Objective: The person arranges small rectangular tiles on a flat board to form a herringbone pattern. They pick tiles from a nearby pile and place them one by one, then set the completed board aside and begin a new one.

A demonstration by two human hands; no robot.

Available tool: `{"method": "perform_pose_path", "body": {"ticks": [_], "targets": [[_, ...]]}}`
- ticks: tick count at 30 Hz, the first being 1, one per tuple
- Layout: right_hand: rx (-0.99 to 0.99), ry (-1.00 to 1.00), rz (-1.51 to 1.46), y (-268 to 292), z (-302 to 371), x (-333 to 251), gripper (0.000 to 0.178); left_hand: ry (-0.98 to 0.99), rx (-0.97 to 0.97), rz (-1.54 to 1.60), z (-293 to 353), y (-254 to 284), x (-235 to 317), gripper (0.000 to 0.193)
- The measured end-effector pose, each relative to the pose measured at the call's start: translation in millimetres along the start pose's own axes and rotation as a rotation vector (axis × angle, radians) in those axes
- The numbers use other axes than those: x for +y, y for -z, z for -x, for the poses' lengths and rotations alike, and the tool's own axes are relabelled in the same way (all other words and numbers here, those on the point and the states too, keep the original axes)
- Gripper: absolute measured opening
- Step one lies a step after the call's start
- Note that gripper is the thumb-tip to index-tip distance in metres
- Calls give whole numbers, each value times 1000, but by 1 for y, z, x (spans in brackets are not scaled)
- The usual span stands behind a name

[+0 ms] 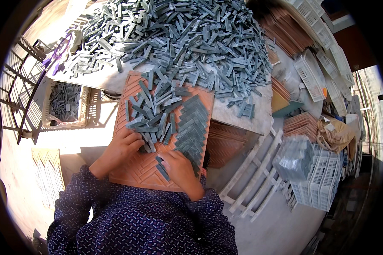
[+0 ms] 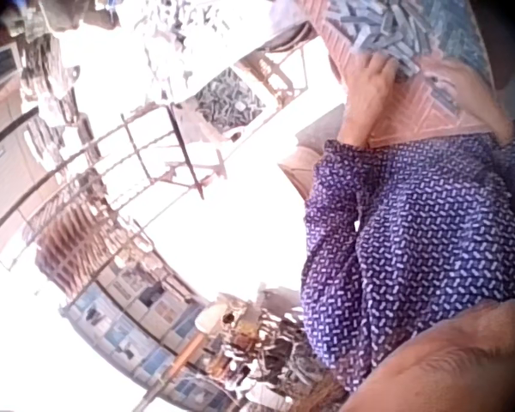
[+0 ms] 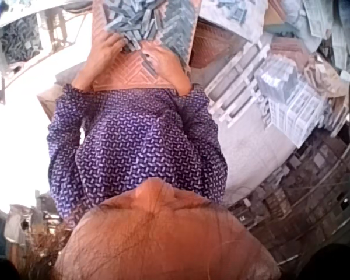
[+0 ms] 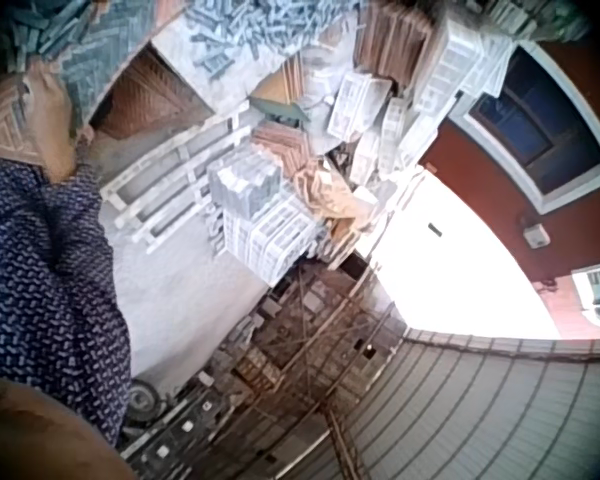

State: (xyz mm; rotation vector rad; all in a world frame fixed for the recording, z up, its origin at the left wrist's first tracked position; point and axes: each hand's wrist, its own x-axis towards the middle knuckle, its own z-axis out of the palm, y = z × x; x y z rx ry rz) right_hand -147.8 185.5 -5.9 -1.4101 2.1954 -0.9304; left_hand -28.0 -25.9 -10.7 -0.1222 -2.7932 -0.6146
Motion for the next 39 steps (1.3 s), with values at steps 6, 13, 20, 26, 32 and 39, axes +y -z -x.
{"method": "perform_pose_path", "body": {"ticks": [6, 13, 20, 26, 32, 39], "targets": [[-5, -14, 75, 1, 8, -6, 33, -19, -10, 6, -1, 0, -1, 24], [-1, 57, 10, 4, 0, -7, 30, -128, -21, 74, -5, 13, -7, 24], [274, 31, 70, -21, -29, -16, 28, 278, 260, 444, 18, 11, 23, 34], [305, -8, 110, -22, -26, -11, 30, 298, 153, 398, 42, -9, 48, 34], [135, -210, -225, -1, 0, -3, 27, 303, 76, 306, 47, -21, 68, 29], [46, -254, -330, 3, 11, 3, 21, 309, 139, 302, 46, -24, 71, 29]]}}
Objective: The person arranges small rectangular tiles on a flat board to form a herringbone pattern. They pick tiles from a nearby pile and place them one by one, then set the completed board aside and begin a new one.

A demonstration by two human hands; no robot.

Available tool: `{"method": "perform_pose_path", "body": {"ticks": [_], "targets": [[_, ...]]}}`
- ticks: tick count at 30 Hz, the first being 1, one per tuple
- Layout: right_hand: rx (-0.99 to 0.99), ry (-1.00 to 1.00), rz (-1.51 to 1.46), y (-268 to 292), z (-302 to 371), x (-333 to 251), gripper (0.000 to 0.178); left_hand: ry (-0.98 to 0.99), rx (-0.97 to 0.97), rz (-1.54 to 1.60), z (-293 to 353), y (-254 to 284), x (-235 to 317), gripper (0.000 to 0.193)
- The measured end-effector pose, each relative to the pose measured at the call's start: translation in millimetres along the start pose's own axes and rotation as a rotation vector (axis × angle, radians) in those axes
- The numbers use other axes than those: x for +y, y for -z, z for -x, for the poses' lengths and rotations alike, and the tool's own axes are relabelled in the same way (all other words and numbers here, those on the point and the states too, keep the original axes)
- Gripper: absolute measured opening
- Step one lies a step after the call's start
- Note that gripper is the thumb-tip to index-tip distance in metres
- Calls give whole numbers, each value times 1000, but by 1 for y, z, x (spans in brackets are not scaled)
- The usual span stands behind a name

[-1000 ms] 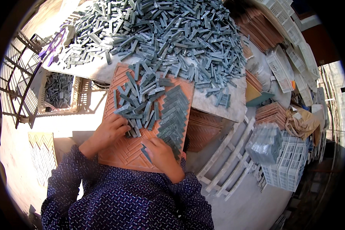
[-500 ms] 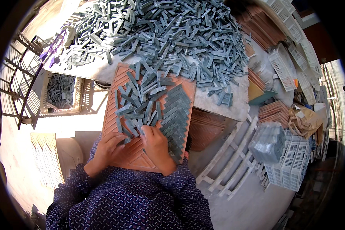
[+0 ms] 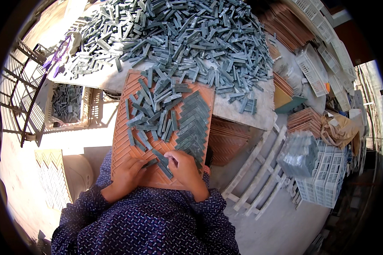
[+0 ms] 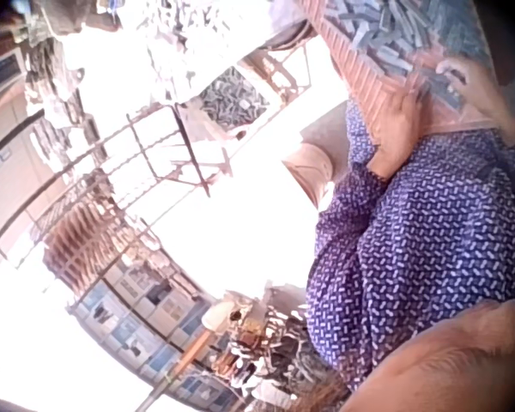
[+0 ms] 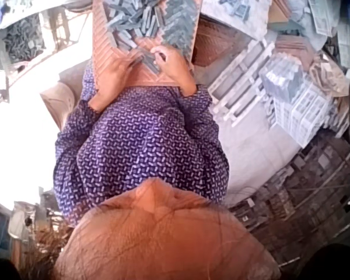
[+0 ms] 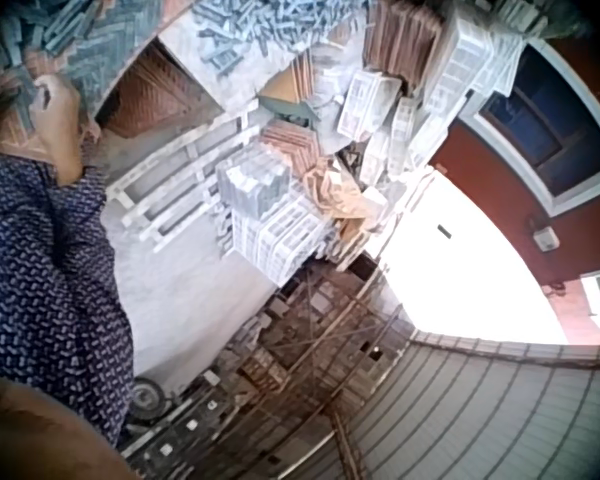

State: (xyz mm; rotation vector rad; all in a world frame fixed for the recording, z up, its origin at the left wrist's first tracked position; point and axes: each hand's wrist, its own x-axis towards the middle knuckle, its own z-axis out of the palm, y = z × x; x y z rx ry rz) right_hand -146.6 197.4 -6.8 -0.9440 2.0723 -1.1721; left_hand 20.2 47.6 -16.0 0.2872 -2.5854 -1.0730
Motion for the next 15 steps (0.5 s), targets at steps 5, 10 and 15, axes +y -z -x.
{"method": "perform_pose_path", "body": {"ticks": [5, 10, 15], "targets": [[-101, 171, 88, 8, -1, -4, 17, 70, 75, -86, -2, 12, -13, 29], [-201, 274, 148, 6, -11, -11, 14, 30, 83, -51, -2, 8, -19, 27], [-114, 427, 208, -12, -26, -17, 14, 29, 106, -60, 0, 6, -19, 28]]}}
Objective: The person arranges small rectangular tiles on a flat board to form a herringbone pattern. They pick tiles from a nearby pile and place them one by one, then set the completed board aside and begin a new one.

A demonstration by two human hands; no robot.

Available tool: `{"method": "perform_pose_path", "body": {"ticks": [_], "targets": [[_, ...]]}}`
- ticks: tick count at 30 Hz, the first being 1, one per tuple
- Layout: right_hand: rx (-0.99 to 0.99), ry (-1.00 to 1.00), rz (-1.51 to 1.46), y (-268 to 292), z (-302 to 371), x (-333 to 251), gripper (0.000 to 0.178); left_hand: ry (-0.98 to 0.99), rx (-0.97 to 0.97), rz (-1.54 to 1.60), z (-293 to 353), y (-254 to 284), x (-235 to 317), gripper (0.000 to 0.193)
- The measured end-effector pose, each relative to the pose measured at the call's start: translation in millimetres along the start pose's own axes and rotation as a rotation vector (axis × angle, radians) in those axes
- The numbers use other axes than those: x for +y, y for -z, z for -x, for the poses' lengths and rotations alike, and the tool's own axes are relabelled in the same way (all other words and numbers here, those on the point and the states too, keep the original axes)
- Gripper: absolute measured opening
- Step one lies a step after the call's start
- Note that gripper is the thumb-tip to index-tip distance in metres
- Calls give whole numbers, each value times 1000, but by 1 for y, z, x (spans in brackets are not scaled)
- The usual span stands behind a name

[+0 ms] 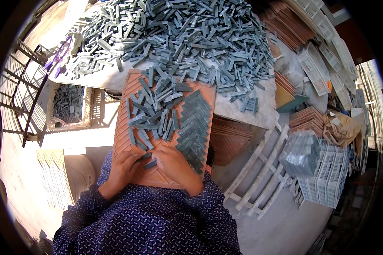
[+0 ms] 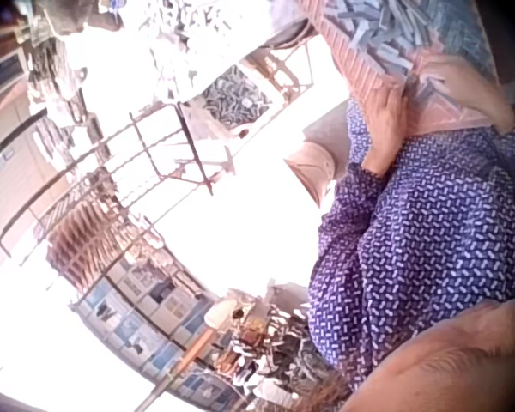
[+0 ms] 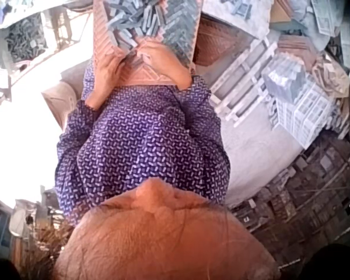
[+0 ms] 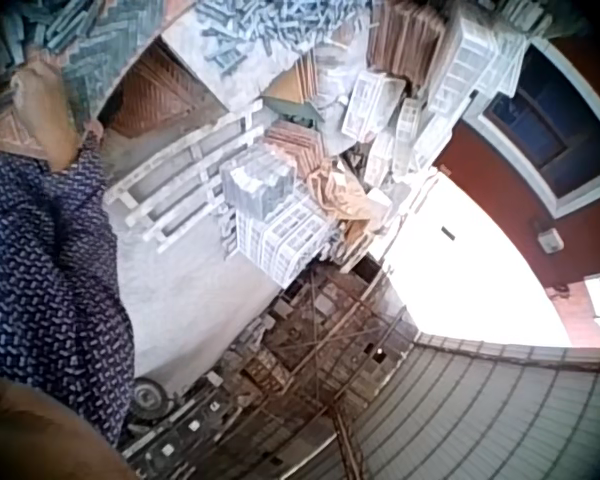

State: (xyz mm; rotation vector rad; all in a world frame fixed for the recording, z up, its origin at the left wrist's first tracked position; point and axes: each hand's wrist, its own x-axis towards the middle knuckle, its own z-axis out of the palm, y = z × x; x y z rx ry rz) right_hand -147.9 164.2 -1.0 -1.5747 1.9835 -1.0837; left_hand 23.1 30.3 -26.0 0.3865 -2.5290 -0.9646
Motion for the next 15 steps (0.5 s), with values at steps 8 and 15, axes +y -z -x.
{"method": "perform_pose_path", "body": {"ticks": [8, 15], "targets": [[-56, 49, 118, -14, 1, 1, 11, 26, -16, 62, 1, -1, 2, 27], [-157, 62, 146, -5, 2, -1, 14, -15, -9, 69, 1, 0, 2, 27]]}}
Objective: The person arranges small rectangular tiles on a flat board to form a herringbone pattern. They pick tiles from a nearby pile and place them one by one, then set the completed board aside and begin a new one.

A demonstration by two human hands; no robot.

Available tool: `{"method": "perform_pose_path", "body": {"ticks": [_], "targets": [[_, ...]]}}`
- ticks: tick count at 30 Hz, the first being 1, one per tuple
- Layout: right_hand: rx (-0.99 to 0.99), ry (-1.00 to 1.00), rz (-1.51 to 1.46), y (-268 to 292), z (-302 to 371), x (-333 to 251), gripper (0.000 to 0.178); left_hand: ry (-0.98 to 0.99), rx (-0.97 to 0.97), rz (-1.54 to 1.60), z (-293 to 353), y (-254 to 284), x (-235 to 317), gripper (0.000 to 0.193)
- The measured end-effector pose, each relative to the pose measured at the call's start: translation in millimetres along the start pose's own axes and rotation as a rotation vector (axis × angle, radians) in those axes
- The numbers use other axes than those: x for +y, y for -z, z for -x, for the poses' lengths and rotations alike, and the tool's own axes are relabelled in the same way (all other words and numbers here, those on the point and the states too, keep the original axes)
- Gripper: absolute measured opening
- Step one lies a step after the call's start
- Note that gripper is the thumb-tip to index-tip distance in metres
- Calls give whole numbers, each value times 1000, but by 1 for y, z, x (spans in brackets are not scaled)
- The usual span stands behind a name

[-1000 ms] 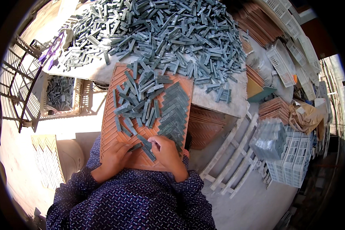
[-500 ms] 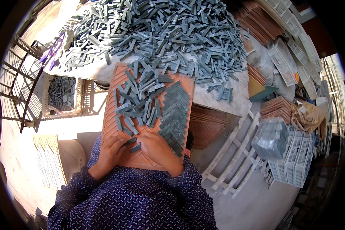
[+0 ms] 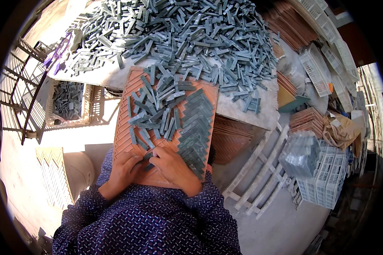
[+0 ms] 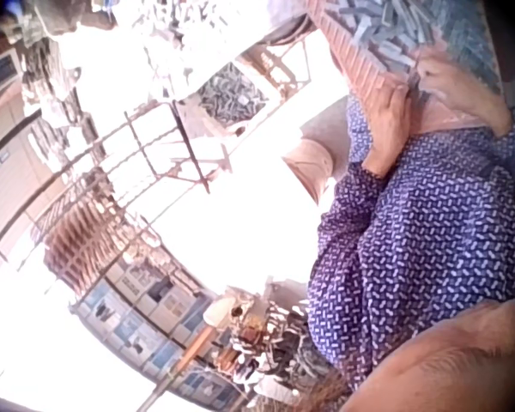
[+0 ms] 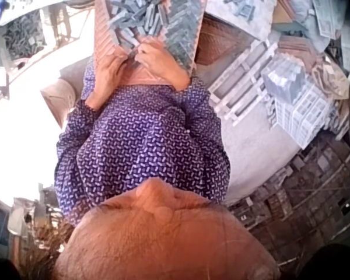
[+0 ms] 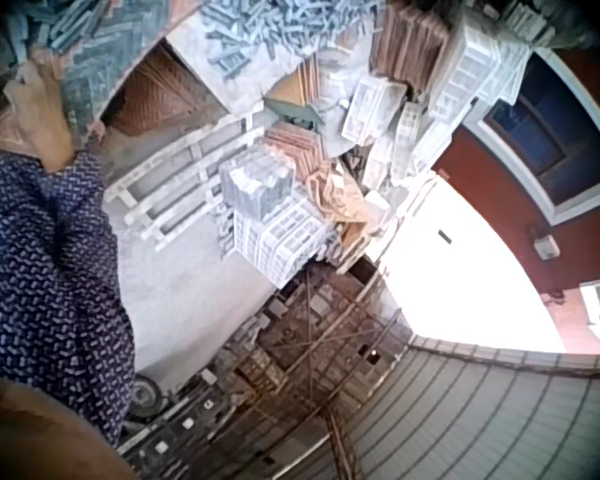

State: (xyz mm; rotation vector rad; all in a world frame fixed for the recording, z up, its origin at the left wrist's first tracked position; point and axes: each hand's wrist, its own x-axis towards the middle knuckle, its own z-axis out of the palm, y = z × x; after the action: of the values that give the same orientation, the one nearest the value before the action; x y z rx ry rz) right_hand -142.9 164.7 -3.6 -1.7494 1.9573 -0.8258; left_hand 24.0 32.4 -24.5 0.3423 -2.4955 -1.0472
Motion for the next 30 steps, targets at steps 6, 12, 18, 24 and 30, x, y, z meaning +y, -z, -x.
{"method": "perform_pose_path", "body": {"ticks": [6, 12, 18, 24, 30], "targets": [[273, -216, -74, 31, 20, 4, 19, -75, -74, 12, -4, -5, 6, 24], [345, -250, -116, 31, 35, 11, 16, -22, -73, 28, -12, -10, 10, 24], [451, -282, 11, 19, 11, 12, 17, -37, -143, 24, -20, -14, 8, 17], [389, -470, 185, 8, -18, 12, 35, -71, -156, 43, -25, -17, 4, 24], [415, -560, 44, 10, -4, 5, 37, -74, -35, -5, -35, -1, -1, 30]]}}
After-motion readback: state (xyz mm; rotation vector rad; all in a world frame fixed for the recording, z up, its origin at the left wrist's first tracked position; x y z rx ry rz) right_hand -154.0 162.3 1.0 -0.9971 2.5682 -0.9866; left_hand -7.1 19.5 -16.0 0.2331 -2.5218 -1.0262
